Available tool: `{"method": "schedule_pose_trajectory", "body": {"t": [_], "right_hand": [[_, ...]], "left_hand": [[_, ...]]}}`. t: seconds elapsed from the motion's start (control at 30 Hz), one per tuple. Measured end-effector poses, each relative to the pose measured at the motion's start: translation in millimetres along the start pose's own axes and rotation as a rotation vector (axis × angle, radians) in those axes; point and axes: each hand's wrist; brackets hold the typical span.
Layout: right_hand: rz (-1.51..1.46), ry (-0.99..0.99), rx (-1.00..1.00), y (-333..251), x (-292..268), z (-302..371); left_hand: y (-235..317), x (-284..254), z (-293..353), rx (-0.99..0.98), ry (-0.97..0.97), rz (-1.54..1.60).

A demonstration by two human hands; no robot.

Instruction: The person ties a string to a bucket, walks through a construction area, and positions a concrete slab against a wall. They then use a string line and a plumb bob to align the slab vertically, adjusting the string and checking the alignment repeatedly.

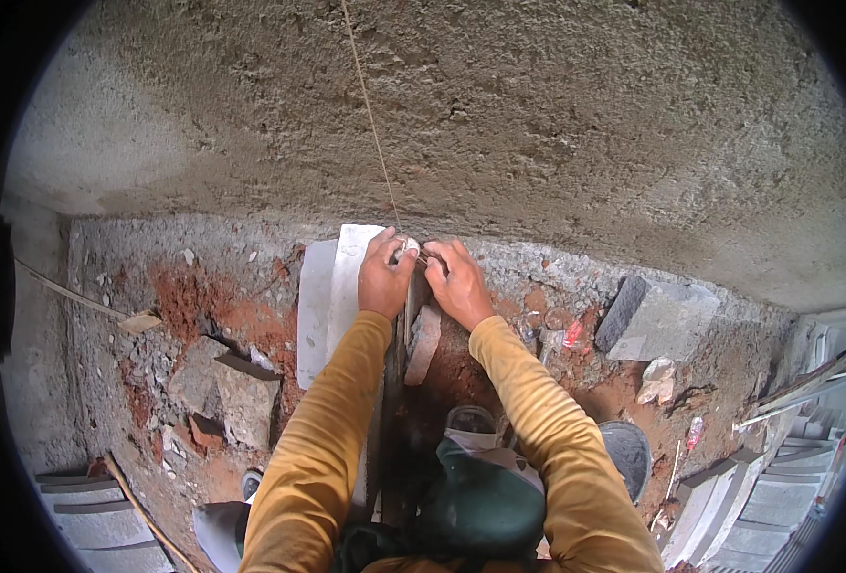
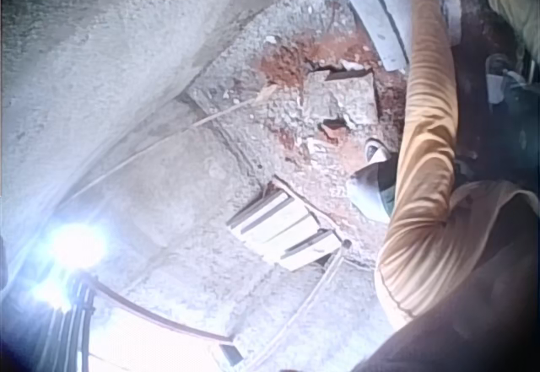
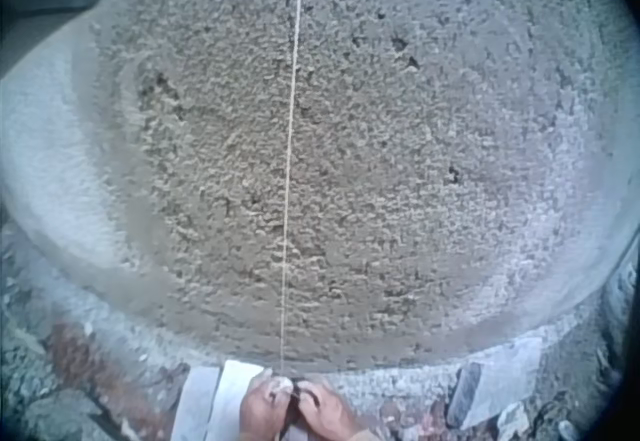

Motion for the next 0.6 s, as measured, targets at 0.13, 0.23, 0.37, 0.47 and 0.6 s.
{"method": "schedule_pose_trajectory", "body": {"t": [0.13,0.23,0.37,0.47,0.6], "right_hand": [[0.054,0.028,-0.036,2.8,-1.8,7.4],[0.048,0.033,0.005,2.6,-1.5,15.8],[0.065,0.013,0.047,-0.8,2.5,28.1],[0.057,-0.017,0.069,-3.8,7.7,36.8],[0.071,-0.110,0.109,-5.3,17.3,47.5]], "left_hand": [[-0.6,-0.6,1.0,0.009,0.003,-0.010],[-2.2,-0.2,2.5,-0.020,0.017,0.081],[-4.2,0.2,3.2,-0.010,0.011,0.053],[-3.0,-0.6,4.7,-0.007,0.037,0.069],[-0.3,-9.4,13.7,-0.071,0.061,0.198]]}}
Point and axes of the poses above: each hand's wrist, its own z-axis away from the middle knuckle, its own x-axis out of the palm, y = z × x, and after that the axes turned 3 degrees about -y, right-handed
